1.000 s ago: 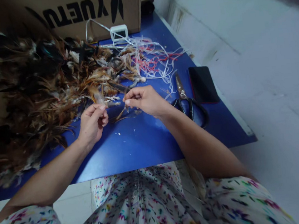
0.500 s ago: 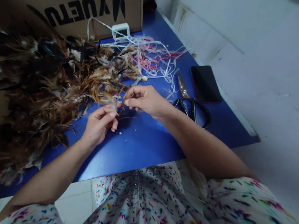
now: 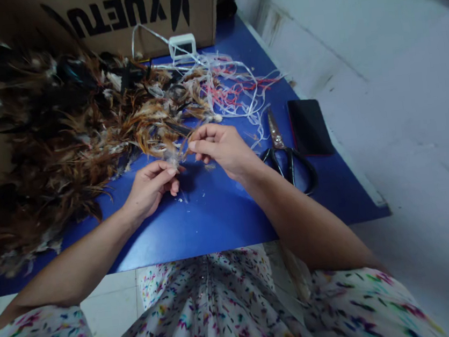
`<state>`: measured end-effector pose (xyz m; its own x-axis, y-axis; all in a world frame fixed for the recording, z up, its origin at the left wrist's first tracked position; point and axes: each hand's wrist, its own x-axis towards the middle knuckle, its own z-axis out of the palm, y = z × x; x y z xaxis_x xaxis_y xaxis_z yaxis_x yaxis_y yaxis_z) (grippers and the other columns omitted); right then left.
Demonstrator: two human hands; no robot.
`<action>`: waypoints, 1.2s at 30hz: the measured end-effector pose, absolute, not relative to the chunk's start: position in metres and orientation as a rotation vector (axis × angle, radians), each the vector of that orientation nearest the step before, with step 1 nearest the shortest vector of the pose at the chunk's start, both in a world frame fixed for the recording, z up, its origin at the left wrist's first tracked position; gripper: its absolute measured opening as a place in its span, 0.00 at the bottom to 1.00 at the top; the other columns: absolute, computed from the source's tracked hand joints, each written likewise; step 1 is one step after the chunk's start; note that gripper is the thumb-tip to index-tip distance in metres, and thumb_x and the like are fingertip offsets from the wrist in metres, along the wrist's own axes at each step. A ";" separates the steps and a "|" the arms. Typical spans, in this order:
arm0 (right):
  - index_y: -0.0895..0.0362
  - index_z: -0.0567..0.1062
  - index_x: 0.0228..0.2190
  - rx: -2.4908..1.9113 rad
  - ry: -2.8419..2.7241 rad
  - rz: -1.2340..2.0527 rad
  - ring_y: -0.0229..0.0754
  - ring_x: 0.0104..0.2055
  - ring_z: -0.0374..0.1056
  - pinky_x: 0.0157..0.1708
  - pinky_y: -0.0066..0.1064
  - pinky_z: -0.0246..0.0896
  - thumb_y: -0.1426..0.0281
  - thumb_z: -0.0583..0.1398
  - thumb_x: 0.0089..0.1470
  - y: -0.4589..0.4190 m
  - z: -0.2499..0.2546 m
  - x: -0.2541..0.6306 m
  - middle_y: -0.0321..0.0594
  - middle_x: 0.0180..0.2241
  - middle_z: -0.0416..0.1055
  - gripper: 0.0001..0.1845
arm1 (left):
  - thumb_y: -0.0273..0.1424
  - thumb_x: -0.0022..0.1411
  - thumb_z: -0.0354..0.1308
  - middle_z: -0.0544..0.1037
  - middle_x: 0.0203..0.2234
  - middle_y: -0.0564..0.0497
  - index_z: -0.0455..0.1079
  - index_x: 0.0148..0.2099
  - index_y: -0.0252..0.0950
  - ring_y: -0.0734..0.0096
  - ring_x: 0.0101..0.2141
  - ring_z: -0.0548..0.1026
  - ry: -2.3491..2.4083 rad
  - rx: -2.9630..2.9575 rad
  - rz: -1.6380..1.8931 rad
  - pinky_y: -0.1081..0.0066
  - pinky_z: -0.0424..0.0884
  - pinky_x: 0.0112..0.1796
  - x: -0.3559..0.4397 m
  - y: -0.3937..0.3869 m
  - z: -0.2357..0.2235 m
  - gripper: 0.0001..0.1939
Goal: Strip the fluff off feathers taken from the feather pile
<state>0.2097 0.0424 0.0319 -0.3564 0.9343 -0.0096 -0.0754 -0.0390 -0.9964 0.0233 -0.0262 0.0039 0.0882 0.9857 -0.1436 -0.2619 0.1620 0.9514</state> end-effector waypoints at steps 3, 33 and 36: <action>0.56 0.73 0.26 -0.961 -1.432 1.507 0.32 0.24 0.65 0.24 0.26 0.60 0.64 0.71 0.43 0.041 0.031 0.208 0.33 0.24 0.70 0.13 | 0.37 0.49 0.72 0.72 0.16 0.56 0.73 0.30 0.35 0.79 0.16 0.70 1.061 0.904 1.192 0.78 0.67 0.18 0.024 -0.026 0.005 0.14; 0.52 0.73 0.31 -0.795 -1.555 1.055 0.38 0.31 0.74 0.31 0.32 0.75 0.73 0.67 0.48 0.022 0.023 0.193 0.34 0.30 0.77 0.09 | 0.37 0.53 0.69 0.76 0.23 0.54 0.71 0.30 0.34 0.84 0.16 0.69 1.031 0.910 1.152 0.80 0.56 0.14 0.024 -0.028 0.009 0.13; 0.53 0.73 0.31 -0.797 -1.557 1.056 0.39 0.31 0.74 0.32 0.33 0.75 0.73 0.67 0.47 0.021 0.021 0.192 0.35 0.30 0.77 0.09 | 0.37 0.53 0.70 0.76 0.23 0.54 0.71 0.30 0.34 0.84 0.16 0.69 1.027 0.901 1.156 0.80 0.56 0.14 0.023 -0.026 0.008 0.14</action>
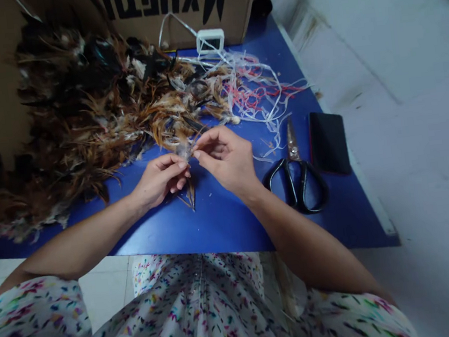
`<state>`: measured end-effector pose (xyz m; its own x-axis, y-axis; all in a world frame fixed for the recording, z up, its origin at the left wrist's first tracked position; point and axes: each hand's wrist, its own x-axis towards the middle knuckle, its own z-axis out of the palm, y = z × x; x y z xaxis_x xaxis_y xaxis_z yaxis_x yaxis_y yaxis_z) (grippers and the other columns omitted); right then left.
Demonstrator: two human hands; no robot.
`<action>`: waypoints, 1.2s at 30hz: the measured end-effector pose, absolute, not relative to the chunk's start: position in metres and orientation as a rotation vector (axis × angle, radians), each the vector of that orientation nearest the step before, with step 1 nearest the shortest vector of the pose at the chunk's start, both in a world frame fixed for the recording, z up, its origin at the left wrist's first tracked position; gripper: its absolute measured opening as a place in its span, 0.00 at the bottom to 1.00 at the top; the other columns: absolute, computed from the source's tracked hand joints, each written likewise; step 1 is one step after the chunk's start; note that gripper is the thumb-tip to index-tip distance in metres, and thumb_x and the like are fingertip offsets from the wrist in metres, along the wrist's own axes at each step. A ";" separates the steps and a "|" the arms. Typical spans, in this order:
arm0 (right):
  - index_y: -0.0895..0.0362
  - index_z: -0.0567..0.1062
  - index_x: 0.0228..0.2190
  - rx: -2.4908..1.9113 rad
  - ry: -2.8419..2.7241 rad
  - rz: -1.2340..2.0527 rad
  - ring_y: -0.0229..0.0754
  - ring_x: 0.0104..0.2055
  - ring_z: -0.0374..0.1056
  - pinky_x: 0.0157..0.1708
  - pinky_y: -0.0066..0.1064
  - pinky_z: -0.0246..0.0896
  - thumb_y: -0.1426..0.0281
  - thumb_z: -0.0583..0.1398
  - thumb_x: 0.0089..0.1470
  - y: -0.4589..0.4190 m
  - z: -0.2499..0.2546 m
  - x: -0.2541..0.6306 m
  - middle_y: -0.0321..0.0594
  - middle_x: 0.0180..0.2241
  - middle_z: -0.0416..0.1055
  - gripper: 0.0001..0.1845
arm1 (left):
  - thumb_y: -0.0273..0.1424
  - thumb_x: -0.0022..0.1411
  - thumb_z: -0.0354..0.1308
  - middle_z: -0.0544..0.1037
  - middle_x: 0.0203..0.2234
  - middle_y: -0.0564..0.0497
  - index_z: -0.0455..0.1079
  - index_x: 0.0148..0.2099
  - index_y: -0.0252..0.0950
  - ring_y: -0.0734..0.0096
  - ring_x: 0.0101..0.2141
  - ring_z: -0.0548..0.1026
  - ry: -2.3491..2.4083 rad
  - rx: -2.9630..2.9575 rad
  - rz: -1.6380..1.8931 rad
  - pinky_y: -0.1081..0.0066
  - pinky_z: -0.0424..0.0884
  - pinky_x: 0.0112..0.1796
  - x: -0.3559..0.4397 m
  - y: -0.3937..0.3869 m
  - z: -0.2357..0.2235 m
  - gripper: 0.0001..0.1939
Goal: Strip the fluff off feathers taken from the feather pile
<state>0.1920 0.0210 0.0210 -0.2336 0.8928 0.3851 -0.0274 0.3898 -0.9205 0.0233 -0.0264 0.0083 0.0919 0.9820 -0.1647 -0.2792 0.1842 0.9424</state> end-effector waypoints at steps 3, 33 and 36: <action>0.54 0.73 0.31 -0.793 -1.551 1.068 0.38 0.32 0.75 0.33 0.32 0.75 0.74 0.67 0.47 0.020 0.020 0.192 0.35 0.31 0.76 0.09 | 0.37 0.52 0.70 0.76 0.22 0.54 0.71 0.31 0.34 0.83 0.16 0.69 1.027 0.889 1.153 0.80 0.57 0.14 0.023 -0.026 0.008 0.14; 0.54 0.73 0.34 -0.757 -1.641 1.161 0.38 0.34 0.75 0.38 0.33 0.73 0.70 0.67 0.48 0.023 0.018 0.193 0.34 0.32 0.77 0.10 | 0.36 0.48 0.71 0.76 0.21 0.54 0.71 0.29 0.34 0.83 0.16 0.68 1.051 0.891 1.100 0.80 0.57 0.15 0.020 -0.023 0.009 0.14; 0.54 0.73 0.34 -0.758 -1.602 1.196 0.38 0.34 0.74 0.37 0.33 0.73 0.69 0.69 0.46 0.024 0.021 0.194 0.34 0.31 0.77 0.12 | 0.35 0.48 0.70 0.76 0.20 0.55 0.71 0.28 0.34 0.82 0.16 0.68 1.062 0.897 1.112 0.79 0.57 0.15 0.020 -0.023 0.010 0.12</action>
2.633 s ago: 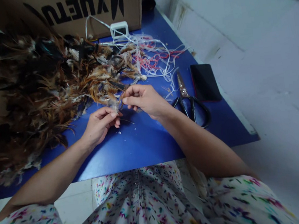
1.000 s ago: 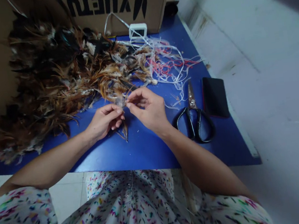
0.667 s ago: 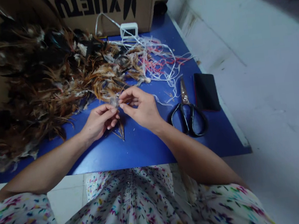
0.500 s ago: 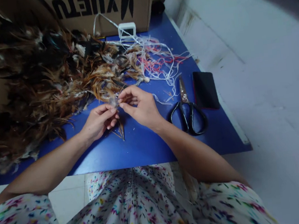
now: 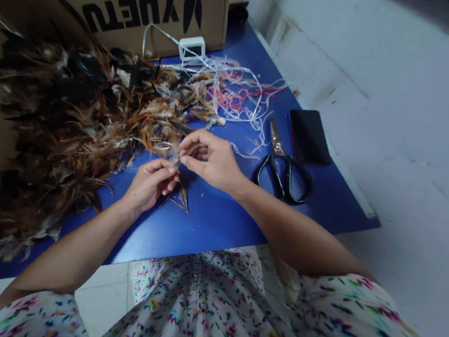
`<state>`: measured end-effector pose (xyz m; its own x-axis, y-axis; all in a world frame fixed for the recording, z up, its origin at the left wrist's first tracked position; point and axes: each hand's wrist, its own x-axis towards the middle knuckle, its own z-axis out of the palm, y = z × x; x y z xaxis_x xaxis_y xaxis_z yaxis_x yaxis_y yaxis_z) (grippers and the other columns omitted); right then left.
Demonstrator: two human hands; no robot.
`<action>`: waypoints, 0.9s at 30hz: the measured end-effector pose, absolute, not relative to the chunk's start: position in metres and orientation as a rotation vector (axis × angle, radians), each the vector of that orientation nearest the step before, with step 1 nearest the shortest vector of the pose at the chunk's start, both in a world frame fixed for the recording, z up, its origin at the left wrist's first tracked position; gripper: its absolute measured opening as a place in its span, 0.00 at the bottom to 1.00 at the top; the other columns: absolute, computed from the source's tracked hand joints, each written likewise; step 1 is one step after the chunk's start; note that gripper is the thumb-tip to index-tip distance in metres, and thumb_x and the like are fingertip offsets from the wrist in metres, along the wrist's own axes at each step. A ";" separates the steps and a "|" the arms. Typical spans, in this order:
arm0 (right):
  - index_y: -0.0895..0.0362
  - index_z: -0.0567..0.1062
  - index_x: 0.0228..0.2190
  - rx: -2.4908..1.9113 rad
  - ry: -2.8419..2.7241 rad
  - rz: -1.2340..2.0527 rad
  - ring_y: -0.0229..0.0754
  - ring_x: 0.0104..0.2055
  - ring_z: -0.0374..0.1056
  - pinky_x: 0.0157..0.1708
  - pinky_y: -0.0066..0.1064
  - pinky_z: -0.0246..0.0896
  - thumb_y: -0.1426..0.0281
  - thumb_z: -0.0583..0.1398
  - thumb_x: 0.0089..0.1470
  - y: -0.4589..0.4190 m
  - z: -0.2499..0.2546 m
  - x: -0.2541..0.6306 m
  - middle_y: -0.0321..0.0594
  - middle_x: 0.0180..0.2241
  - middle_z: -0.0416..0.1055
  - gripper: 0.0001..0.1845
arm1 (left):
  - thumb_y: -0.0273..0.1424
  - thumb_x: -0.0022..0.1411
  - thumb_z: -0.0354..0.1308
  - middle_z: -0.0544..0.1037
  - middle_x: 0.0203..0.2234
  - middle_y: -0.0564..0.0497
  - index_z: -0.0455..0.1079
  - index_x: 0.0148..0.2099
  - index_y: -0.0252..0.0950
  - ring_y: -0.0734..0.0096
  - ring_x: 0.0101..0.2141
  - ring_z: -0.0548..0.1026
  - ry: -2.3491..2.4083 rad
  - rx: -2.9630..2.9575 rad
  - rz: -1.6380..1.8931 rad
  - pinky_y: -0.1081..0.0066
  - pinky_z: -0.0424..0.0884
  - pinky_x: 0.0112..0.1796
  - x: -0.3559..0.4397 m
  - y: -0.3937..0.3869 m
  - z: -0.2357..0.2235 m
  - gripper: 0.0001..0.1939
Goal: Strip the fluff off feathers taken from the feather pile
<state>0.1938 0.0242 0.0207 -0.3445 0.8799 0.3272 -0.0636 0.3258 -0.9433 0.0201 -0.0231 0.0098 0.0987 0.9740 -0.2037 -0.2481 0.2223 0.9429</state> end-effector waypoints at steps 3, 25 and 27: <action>0.53 0.72 0.34 -0.774 -1.560 1.180 0.38 0.34 0.74 0.36 0.34 0.73 0.67 0.69 0.46 0.026 0.023 0.196 0.35 0.32 0.77 0.13 | 0.34 0.48 0.69 0.75 0.19 0.54 0.72 0.28 0.34 0.82 0.16 0.67 1.077 0.898 1.122 0.79 0.56 0.15 0.021 -0.023 0.010 0.11; 0.57 0.79 0.31 -0.864 -1.805 1.312 0.38 0.31 0.70 0.33 0.32 0.65 0.60 0.71 0.46 0.030 0.021 0.201 0.38 0.29 0.78 0.14 | 0.36 0.49 0.70 0.75 0.18 0.55 0.74 0.28 0.35 0.83 0.15 0.67 1.103 0.937 1.318 0.79 0.60 0.16 0.022 -0.025 0.006 0.11; 0.57 0.79 0.30 -0.824 -1.740 1.340 0.38 0.31 0.70 0.33 0.32 0.65 0.55 0.72 0.46 0.028 0.021 0.197 0.37 0.29 0.77 0.18 | 0.37 0.49 0.70 0.76 0.19 0.55 0.74 0.29 0.35 0.82 0.16 0.67 1.114 0.988 1.312 0.79 0.61 0.16 0.022 -0.026 0.003 0.12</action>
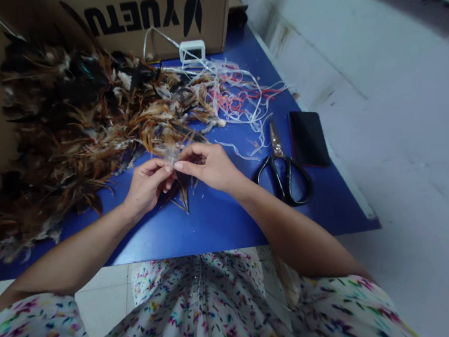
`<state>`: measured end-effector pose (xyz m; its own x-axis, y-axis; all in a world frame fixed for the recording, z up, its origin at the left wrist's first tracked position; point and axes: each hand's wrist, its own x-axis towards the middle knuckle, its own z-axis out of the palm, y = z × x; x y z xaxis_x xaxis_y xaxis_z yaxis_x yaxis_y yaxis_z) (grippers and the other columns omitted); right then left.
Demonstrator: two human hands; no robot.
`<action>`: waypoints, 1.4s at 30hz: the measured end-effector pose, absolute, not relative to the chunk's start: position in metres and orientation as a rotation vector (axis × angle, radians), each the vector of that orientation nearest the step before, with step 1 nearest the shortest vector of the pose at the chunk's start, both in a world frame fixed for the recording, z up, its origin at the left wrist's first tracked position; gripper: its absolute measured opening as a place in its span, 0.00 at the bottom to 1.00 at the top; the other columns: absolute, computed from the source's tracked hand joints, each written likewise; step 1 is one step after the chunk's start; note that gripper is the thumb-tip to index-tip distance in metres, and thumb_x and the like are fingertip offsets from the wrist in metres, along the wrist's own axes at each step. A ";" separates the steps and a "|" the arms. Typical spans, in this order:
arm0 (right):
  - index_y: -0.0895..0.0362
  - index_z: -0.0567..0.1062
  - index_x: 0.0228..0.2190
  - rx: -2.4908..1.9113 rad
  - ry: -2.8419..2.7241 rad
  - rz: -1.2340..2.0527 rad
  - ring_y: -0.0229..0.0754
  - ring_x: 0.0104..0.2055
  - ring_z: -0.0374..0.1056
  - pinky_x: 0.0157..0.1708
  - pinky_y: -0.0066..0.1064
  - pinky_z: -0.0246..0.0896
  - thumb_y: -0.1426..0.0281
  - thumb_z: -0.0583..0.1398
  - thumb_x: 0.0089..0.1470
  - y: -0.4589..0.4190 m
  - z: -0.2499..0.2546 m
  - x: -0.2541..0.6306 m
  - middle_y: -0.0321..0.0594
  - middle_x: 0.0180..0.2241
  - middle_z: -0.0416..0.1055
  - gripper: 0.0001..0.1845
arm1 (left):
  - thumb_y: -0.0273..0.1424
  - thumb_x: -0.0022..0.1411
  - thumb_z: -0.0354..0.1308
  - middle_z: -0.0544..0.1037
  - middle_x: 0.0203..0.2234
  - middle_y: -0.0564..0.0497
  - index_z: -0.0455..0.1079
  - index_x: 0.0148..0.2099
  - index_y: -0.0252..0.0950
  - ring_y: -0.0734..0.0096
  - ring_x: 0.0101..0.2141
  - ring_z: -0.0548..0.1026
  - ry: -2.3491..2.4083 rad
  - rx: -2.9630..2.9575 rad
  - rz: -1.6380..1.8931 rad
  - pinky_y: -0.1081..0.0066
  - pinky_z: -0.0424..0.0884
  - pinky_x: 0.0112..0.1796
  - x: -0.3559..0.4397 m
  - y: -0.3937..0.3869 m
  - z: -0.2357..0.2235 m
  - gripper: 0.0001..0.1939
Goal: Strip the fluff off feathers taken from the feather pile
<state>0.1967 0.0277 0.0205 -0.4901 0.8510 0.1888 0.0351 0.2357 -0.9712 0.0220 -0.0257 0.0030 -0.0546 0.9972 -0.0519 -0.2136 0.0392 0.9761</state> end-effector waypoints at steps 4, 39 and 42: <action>0.56 0.77 0.25 -0.860 -1.695 1.282 0.36 0.27 0.65 0.29 0.31 0.62 0.50 0.71 0.45 0.028 0.019 0.194 0.35 0.24 0.73 0.22 | 0.39 0.49 0.71 0.75 0.19 0.55 0.74 0.29 0.35 0.83 0.16 0.66 1.130 1.039 1.295 0.79 0.61 0.16 0.022 -0.026 0.001 0.14; 0.56 0.77 0.24 -0.844 -1.770 1.014 0.39 0.30 0.69 0.33 0.34 0.66 0.59 0.69 0.50 0.022 0.015 0.188 0.37 0.26 0.75 0.14 | 0.45 0.58 0.67 0.71 0.15 0.57 0.75 0.31 0.36 0.82 0.16 0.65 1.229 1.353 1.320 0.77 0.62 0.20 0.021 -0.029 -0.001 0.17; 0.55 0.78 0.23 -0.820 -1.752 1.010 0.40 0.31 0.70 0.33 0.34 0.66 0.56 0.69 0.50 0.022 0.014 0.188 0.38 0.27 0.76 0.17 | 0.43 0.58 0.67 0.72 0.16 0.57 0.75 0.31 0.35 0.82 0.16 0.65 1.189 1.336 1.329 0.78 0.62 0.19 0.021 -0.028 -0.001 0.15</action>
